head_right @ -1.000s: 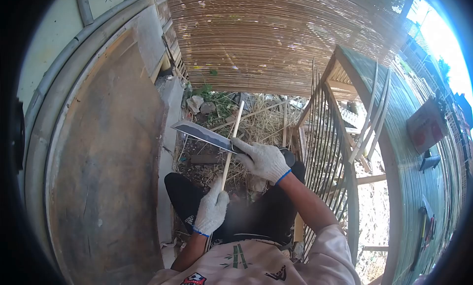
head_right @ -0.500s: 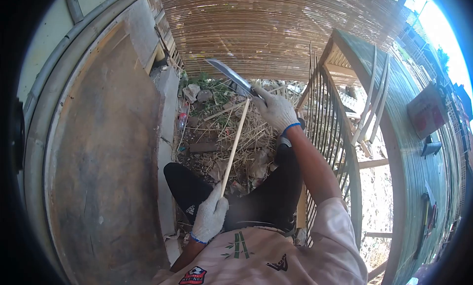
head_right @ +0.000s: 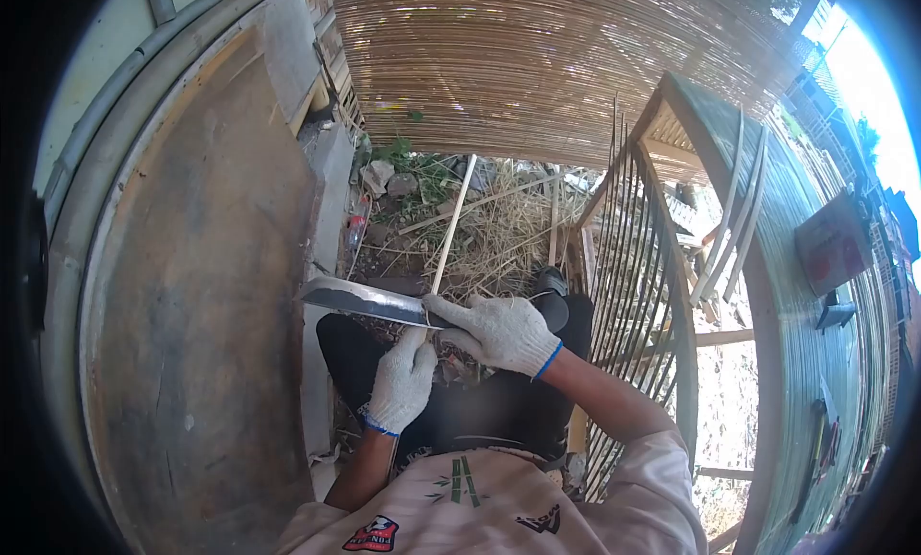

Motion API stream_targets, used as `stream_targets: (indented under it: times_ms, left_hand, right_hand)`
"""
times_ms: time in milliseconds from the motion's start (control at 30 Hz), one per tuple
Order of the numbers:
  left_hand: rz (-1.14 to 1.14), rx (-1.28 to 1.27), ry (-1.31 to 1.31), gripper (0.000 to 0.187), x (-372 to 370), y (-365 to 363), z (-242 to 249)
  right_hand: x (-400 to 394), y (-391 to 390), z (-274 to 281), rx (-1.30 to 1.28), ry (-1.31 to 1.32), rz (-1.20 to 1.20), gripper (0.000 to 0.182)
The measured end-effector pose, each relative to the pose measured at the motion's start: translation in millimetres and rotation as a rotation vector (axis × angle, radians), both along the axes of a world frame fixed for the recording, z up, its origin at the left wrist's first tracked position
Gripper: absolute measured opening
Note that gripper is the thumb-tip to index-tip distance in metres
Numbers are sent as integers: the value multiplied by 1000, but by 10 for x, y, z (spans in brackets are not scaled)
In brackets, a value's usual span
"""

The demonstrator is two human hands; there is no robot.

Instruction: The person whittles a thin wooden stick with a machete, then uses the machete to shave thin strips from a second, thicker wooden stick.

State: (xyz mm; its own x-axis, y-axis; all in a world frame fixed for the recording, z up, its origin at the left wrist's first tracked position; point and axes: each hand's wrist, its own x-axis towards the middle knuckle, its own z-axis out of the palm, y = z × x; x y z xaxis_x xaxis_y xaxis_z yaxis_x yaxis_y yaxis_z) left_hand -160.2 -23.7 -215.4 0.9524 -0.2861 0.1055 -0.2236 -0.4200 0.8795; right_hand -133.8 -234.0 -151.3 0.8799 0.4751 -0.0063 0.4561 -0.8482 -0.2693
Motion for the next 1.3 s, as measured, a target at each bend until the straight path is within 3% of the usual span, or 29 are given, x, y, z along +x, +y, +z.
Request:
stream_targets:
  times_ms: [100,467,600,667,767,867,1100,1167,1300]
  left_hand:
    - [40,-41,92,47,-53,-14,151]
    - [73,-51,100,50,-55,-20,250]
    - [44,-130,77,53,-166,-5,111]
    - [-4,-35,182,54,-270,7,113]
    - [-18,-113,296,53,-412,-7,254]
    - [-50,-101,179,52,-538,17,98]
    - [-47,-36,248,56,-668,261,224]
    - [-40,-60,143,58,-753,354,204]
    - [55,-8,202,58,-626,351,107]
  right_hand:
    - [64,-48,-91,68,-132,-18,62]
    - [153,-33,61,1,-120,-8,60]
    - [261,-177,68,31,-134,-124,59]
    - [354,-305,62,34,-175,-216,56]
    - [522,-566,-7,66,-282,-271,56]
    - [644,-672,217,81,-153,-449,52]
    - [968,-888,56,92,-316,-444,48]
    - [1010,-914,267,165,-155,-661,48]
    - [743,-681,228,279,-115,-554,52]
